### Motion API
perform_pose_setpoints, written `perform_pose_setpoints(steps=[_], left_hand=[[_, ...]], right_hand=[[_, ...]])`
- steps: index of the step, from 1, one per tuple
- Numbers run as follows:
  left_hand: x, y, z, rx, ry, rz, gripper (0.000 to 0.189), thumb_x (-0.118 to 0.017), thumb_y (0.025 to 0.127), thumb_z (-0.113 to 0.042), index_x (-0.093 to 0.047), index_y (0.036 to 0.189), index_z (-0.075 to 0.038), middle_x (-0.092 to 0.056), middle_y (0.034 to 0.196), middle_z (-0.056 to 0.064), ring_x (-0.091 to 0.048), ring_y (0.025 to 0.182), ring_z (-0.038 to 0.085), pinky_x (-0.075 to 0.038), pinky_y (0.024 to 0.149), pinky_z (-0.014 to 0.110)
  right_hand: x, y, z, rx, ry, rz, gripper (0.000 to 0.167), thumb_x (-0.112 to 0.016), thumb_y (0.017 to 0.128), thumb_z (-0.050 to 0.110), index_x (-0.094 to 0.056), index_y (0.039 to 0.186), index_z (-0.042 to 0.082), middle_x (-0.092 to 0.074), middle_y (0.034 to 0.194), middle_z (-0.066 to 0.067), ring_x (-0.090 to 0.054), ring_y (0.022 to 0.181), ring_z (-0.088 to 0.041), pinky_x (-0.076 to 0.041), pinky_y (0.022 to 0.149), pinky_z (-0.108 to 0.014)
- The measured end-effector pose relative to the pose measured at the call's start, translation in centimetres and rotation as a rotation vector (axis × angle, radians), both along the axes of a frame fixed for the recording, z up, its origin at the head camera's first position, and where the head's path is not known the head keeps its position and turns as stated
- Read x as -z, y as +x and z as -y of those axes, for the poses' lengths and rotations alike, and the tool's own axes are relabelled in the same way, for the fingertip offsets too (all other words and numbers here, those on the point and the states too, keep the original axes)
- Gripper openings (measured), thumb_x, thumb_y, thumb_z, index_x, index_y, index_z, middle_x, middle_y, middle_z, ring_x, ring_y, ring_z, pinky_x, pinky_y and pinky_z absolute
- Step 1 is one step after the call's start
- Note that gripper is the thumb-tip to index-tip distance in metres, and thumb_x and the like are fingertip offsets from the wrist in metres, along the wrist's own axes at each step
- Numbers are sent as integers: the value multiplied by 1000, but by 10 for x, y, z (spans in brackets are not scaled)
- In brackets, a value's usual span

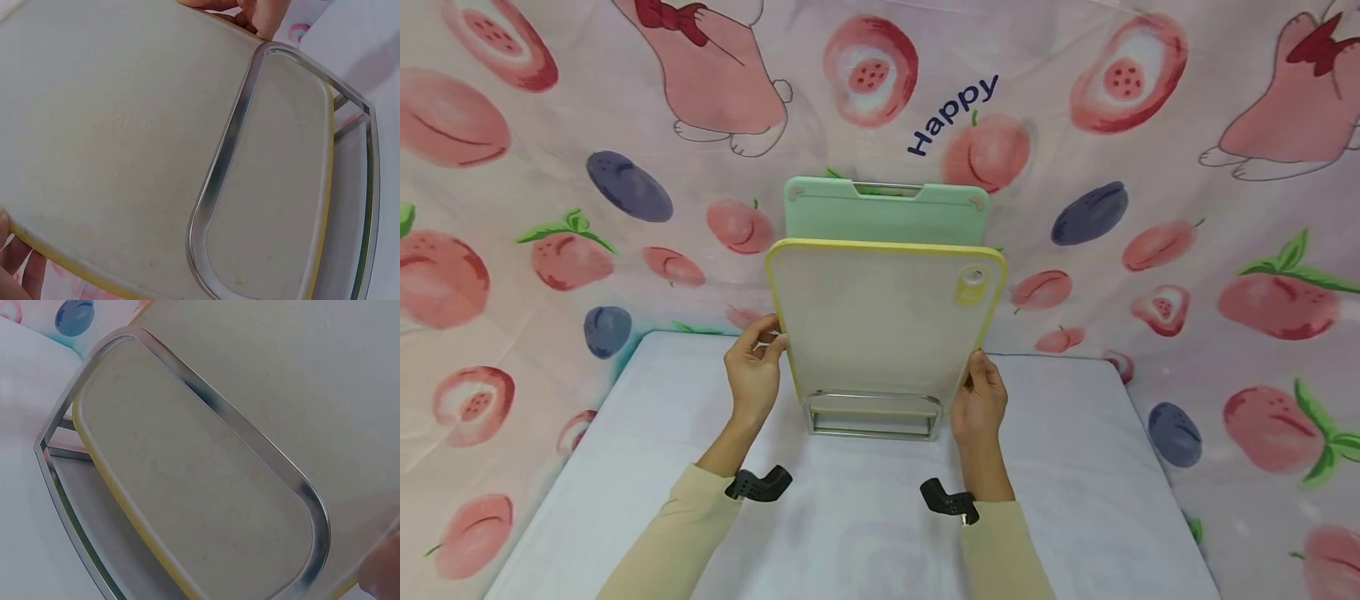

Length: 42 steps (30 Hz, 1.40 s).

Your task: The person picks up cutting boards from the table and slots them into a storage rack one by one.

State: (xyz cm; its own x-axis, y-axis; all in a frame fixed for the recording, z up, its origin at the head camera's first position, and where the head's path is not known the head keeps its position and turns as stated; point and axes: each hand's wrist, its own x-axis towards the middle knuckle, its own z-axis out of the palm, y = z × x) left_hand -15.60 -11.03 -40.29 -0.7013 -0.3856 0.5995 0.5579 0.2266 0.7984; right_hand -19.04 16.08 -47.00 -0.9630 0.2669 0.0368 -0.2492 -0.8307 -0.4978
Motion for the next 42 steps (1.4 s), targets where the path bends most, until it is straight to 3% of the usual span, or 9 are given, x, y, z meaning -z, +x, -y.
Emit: perform_pose_setpoints(steps=[10, 17, 19, 29, 42], left_hand=[[-4, 1, 7, -54, -69, -17, 24, -62, 76, 25, -65, 99, 16, -64, 86, 29, -59, 69, 41, -49, 61, 28], [24, -19, 15, -73, -76, -18, 26, -66, 77, 20, -68, 101, 10, -67, 87, 23, -62, 68, 36, -50, 59, 28], [27, -21, 16, -80, -70, -10, 26, -68, 78, 18, -69, 101, 8, -68, 88, 21, -63, 68, 34, -50, 60, 25], [22, -27, 22, -40, -100, 49, 22, -70, 79, 14, -70, 99, 5, -70, 89, 16, -65, 69, 28, -52, 60, 20], [19, -36, 25, -44, -102, 132, 18, -72, 79, 9, -71, 97, 5, -70, 88, 19, -65, 69, 32, -49, 59, 18]], right_hand=[[-7, 3, 9, -13, -58, 111, 20, -55, 94, 5, -72, 86, 0, -63, 92, -8, -58, 89, -16, -48, 79, -24], [-9, 5, 9, -22, -82, 164, 16, -57, 93, 4, -71, 87, -1, -62, 94, -8, -57, 89, -17, -48, 80, -24], [-9, 4, 9, -33, -94, 171, 15, -58, 92, 4, -70, 86, -1, -61, 95, -8, -56, 89, -17, -48, 80, -24], [-12, -1, 8, -45, -154, 173, 15, -58, 92, 2, -71, 86, -3, -61, 95, -10, -57, 89, -18, -47, 79, -25], [-13, -9, 8, -44, -105, 240, 11, -60, 92, 5, -68, 89, -1, -58, 97, -8, -53, 93, -17, -45, 81, -25]])
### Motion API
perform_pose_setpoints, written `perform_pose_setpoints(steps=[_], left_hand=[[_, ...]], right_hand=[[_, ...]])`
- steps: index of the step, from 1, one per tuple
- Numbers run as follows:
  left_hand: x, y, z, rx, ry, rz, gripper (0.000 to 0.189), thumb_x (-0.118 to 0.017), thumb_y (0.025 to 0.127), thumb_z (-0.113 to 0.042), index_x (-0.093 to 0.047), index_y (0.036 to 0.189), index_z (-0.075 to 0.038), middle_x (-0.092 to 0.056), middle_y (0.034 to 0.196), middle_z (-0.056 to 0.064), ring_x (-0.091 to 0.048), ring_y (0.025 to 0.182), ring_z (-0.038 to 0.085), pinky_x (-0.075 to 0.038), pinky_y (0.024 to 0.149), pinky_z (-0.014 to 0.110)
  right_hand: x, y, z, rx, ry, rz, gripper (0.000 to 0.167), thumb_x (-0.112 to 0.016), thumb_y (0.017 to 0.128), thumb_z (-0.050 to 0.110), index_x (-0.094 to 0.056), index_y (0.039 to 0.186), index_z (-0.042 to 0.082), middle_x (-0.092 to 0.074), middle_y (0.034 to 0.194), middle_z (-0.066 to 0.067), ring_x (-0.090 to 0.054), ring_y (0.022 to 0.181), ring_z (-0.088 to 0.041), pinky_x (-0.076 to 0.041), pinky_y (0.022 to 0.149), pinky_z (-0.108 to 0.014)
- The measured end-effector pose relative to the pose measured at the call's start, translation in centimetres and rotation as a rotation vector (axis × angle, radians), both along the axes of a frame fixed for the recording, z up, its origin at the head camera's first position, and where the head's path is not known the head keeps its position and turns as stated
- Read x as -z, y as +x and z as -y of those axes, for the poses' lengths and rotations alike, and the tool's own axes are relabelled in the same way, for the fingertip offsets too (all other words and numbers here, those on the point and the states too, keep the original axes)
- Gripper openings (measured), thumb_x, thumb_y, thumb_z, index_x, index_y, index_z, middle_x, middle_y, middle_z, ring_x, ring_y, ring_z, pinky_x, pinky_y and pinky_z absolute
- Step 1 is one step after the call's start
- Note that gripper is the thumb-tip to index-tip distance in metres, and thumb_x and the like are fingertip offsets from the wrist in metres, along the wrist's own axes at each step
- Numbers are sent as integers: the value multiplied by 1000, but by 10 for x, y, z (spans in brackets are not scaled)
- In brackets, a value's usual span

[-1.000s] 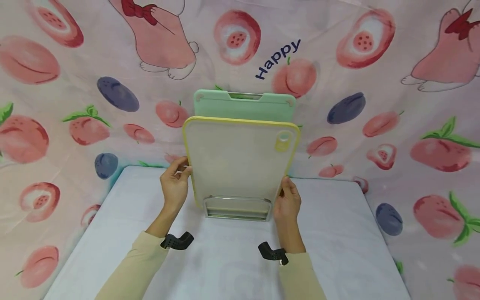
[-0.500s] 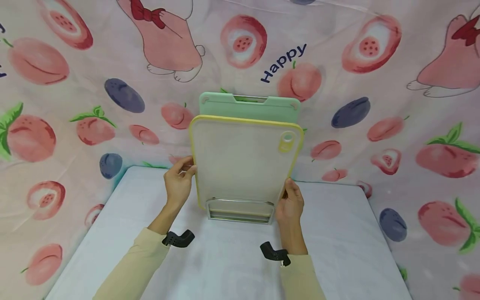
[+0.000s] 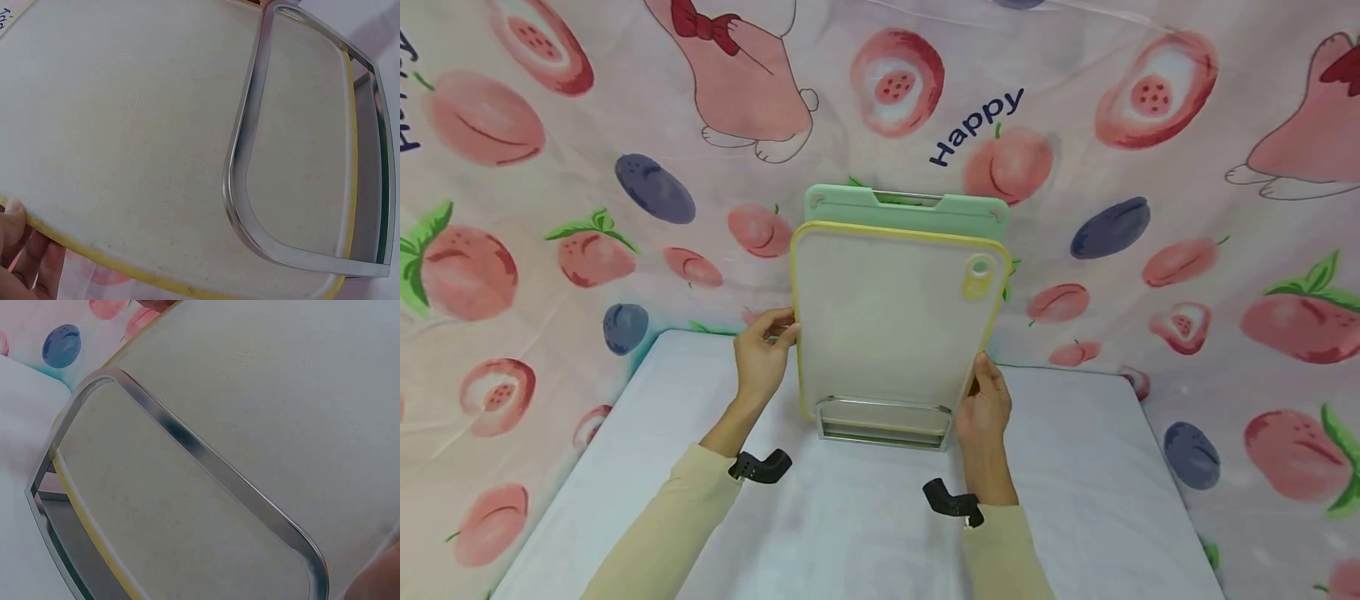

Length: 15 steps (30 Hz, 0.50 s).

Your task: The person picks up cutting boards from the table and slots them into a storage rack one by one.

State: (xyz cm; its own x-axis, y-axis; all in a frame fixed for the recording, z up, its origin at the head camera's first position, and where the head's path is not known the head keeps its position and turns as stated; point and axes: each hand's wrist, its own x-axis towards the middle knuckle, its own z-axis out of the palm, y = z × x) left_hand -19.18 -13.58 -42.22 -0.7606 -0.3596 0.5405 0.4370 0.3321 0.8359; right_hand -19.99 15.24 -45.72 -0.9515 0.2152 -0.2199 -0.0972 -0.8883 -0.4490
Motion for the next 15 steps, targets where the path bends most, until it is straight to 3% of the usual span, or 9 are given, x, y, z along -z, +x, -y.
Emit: perform_pose_setpoints(steps=[2, 6, 9, 15], left_hand=[[-10, 5, -2, 4, 0, 6, 18, -71, 79, 11, -70, 97, 9, -69, 87, 22, -64, 69, 34, -49, 59, 18], [-10, 4, -2, 6, 5, 16, 18, -70, 79, 11, -70, 97, 8, -69, 86, 22, -64, 70, 33, -48, 59, 16], [-1, -1, 1, 7, 12, 13, 18, -72, 80, 8, -71, 98, 4, -70, 86, 17, -64, 69, 29, -48, 59, 14], [-1, -2, 1, 6, -4, 21, 19, -72, 80, 7, -71, 99, 4, -70, 86, 16, -64, 70, 27, -49, 59, 15]], right_hand=[[0, -2, 0, -5, 1, 10, 9, -60, 91, 5, -68, 90, -1, -58, 97, -8, -53, 92, -17, -46, 80, -24], [0, -3, 0, -10, 8, 15, 9, -61, 91, 6, -67, 91, 0, -59, 96, -8, -54, 91, -17, -46, 78, -24], [1, -4, 0, -9, 19, -3, 8, -62, 91, 5, -68, 90, 0, -60, 95, -8, -56, 90, -17, -47, 78, -24], [3, -4, -1, 13, 70, -14, 7, -64, 89, 6, -69, 86, 2, -62, 93, -7, -57, 89, -17, -48, 77, -24]])
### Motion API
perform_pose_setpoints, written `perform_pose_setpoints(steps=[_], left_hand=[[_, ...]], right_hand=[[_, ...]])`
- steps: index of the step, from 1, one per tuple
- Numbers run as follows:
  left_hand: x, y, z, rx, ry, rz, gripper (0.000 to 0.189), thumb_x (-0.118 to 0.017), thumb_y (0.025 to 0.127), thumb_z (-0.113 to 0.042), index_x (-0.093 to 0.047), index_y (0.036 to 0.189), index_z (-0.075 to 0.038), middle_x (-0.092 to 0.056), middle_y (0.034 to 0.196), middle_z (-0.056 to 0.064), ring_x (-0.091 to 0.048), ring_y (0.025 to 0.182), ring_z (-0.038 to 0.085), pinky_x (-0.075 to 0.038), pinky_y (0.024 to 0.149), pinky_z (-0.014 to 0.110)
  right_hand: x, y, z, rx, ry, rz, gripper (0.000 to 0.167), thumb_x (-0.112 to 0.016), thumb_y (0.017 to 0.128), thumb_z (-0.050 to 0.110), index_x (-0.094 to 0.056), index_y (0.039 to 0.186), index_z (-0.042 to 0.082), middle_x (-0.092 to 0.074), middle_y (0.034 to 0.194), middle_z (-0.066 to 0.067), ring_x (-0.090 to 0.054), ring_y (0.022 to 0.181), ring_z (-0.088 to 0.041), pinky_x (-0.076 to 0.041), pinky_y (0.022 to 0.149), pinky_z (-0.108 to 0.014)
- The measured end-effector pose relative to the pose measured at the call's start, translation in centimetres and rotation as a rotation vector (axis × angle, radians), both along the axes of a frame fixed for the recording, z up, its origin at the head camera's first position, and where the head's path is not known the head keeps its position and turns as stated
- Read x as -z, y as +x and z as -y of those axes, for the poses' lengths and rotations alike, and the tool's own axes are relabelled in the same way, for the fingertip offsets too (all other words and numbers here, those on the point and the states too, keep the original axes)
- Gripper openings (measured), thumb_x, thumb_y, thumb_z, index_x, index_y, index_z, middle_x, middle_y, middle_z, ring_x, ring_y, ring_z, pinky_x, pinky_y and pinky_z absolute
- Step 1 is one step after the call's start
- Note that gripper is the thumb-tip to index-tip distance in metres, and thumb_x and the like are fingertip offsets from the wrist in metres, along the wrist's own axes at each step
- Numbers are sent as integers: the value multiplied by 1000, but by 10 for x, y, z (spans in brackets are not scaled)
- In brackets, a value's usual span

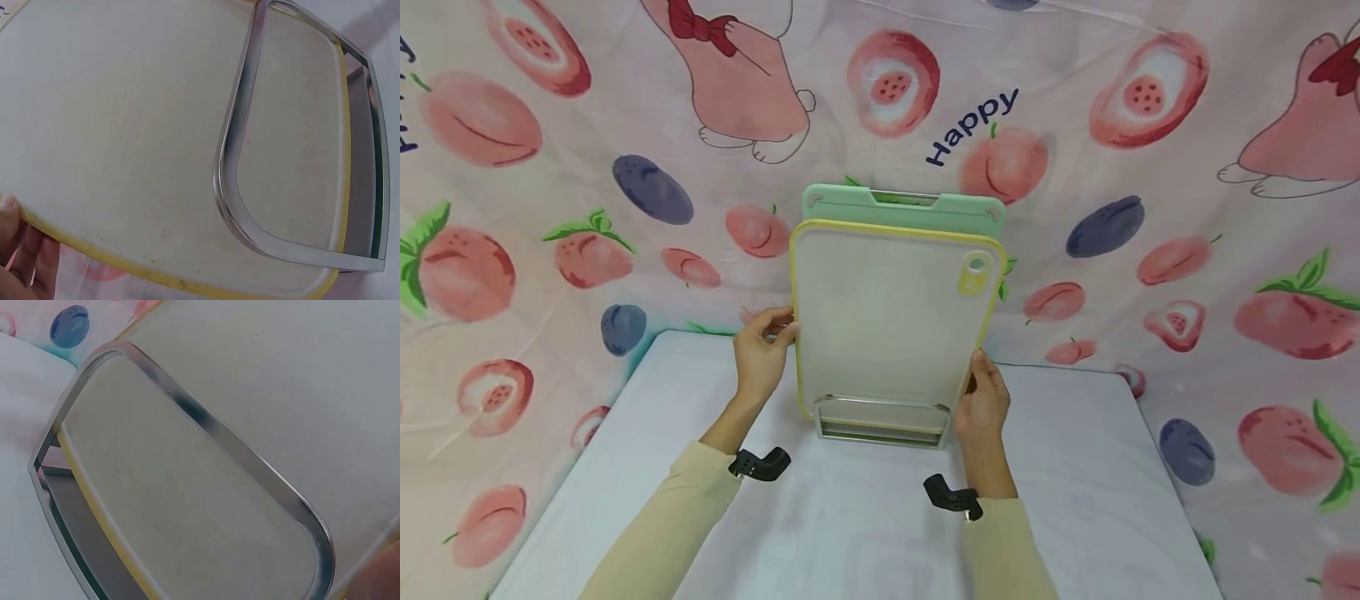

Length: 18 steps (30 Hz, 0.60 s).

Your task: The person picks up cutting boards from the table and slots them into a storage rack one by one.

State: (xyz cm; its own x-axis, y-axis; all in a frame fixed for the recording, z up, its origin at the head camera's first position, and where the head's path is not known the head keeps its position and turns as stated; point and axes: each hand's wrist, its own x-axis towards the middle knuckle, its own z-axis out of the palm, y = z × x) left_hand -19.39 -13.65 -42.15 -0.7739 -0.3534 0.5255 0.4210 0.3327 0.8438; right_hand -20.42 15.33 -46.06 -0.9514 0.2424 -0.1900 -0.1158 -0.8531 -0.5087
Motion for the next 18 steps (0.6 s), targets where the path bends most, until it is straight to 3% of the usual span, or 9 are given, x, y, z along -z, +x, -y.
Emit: perform_pose_setpoints(steps=[8, 15, 18], left_hand=[[-2, -3, 1, -12, 6, -10, 18, -72, 81, 5, -71, 98, 3, -70, 87, 16, -63, 68, 26, -48, 57, 16], [-2, -2, -4, -10, 117, -27, 19, -72, 79, 8, -72, 98, 6, -70, 89, 19, -63, 69, 33, -48, 59, 13], [-9, 5, -9, -21, 129, -31, 18, -71, 78, 12, -71, 96, 9, -69, 89, 23, -63, 68, 38, -47, 59, 13]], right_hand=[[-5, -4, -4, -44, 46, 58, 5, -66, 88, 8, -68, 89, 4, -62, 96, -5, -55, 97, -15, -44, 86, -25], [-5, -5, -9, -75, 22, 44, 7, -64, 88, 7, -69, 84, 4, -64, 91, -6, -57, 92, -15, -45, 81, -25], [-3, -3, -10, -67, 1, 37, 8, -63, 88, 5, -69, 83, 3, -65, 90, -7, -58, 88, -16, -47, 78, -24]])
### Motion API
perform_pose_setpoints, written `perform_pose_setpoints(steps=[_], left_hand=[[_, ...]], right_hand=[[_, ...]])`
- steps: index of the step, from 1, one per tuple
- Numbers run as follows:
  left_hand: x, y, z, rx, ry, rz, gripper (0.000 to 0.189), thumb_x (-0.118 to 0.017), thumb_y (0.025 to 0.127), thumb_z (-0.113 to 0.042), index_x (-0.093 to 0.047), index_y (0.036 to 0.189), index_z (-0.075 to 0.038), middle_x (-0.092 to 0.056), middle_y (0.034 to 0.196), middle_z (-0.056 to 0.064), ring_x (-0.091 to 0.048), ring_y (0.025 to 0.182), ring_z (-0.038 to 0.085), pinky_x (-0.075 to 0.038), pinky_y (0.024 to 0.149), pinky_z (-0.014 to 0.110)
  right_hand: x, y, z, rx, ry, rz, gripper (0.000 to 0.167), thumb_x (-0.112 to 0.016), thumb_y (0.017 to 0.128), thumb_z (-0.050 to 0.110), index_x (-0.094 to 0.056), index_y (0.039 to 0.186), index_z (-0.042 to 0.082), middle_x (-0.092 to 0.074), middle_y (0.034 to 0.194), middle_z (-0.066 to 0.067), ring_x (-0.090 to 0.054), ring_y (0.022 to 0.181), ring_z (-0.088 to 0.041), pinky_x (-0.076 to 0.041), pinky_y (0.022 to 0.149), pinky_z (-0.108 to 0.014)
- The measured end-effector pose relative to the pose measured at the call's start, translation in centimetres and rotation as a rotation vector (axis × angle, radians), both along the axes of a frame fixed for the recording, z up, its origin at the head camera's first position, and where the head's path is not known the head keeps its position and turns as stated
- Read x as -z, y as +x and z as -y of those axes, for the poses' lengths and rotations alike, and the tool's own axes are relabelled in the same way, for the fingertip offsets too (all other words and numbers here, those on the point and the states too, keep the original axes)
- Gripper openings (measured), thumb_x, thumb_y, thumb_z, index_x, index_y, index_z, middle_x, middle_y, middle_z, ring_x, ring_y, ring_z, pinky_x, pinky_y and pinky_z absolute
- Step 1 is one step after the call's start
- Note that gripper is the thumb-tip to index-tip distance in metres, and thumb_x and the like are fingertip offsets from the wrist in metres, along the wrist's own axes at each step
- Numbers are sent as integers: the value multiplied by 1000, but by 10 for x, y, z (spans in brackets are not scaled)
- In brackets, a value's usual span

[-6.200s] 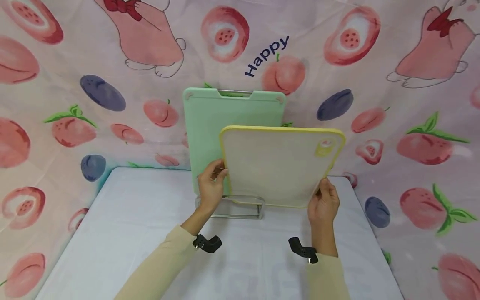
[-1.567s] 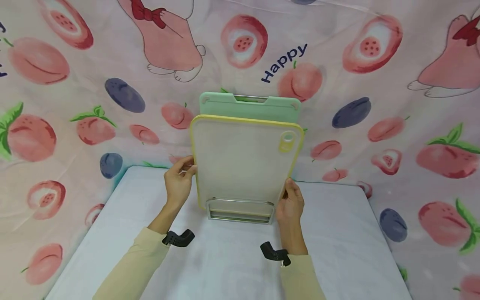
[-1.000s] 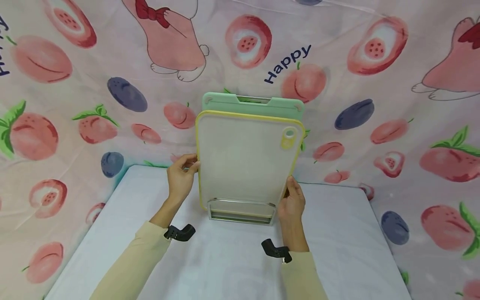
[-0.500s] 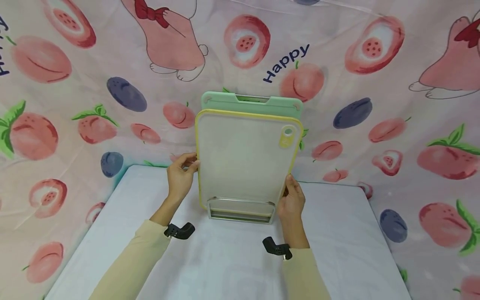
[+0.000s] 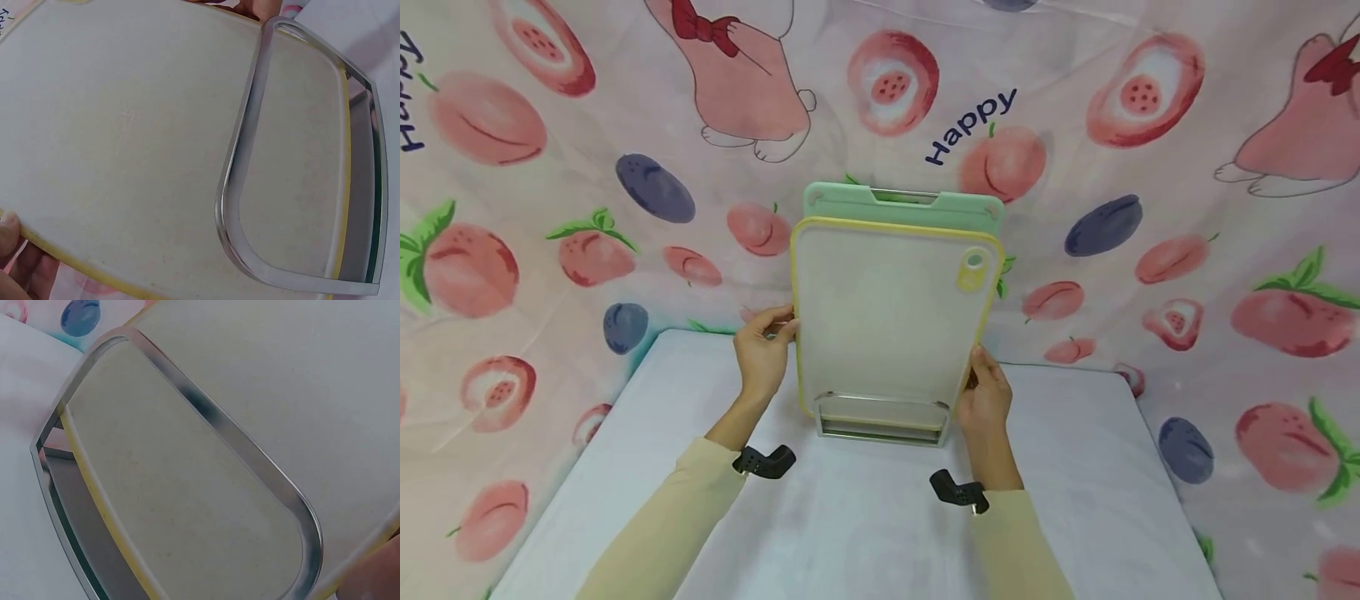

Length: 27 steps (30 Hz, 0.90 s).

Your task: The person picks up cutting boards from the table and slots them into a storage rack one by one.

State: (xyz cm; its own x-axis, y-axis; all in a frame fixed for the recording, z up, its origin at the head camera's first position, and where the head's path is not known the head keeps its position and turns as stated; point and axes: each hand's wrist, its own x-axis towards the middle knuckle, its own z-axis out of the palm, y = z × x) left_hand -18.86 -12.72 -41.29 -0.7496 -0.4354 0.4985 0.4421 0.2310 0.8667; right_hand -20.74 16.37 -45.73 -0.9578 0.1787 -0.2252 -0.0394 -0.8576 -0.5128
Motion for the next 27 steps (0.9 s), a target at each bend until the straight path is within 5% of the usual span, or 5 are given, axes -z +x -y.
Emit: perform_pose_setpoints(steps=[8, 16, 22, 27], left_hand=[[-25, 25, -11, -11, -21, 14, 18, -69, 77, 16, -69, 95, 15, -67, 90, 28, -64, 69, 42, -52, 61, 19], [0, 13, -9, 5, 6, 3, 19, -73, 77, 12, -71, 95, 10, -69, 89, 24, -64, 67, 40, -51, 59, 16], [2, 12, -3, 26, 2, 8, 19, -75, 78, 6, -73, 96, 5, -70, 89, 19, -65, 68, 33, -51, 61, 15], [1, 12, 4, 67, -90, 105, 19, -73, 81, 3, -72, 101, 4, -70, 90, 16, -66, 74, 27, -52, 63, 18]], right_hand=[[1, 8, -4, 47, -4, -1, 9, -64, 88, 3, -70, 81, 1, -64, 84, -8, -58, 78, -17, -48, 69, -24], [-2, 20, -7, 82, -37, -16, 9, -62, 88, 0, -68, 81, -3, -63, 86, -11, -59, 81, -19, -49, 71, -26], [-2, 20, -7, 26, -8, -23, 10, -59, 91, 2, -66, 84, 0, -63, 88, -10, -57, 84, -18, -48, 73, -25], [1, 23, -7, 14, 113, -1, 8, -63, 90, 8, -68, 85, 6, -64, 86, -5, -56, 85, -16, -41, 76, -25]])
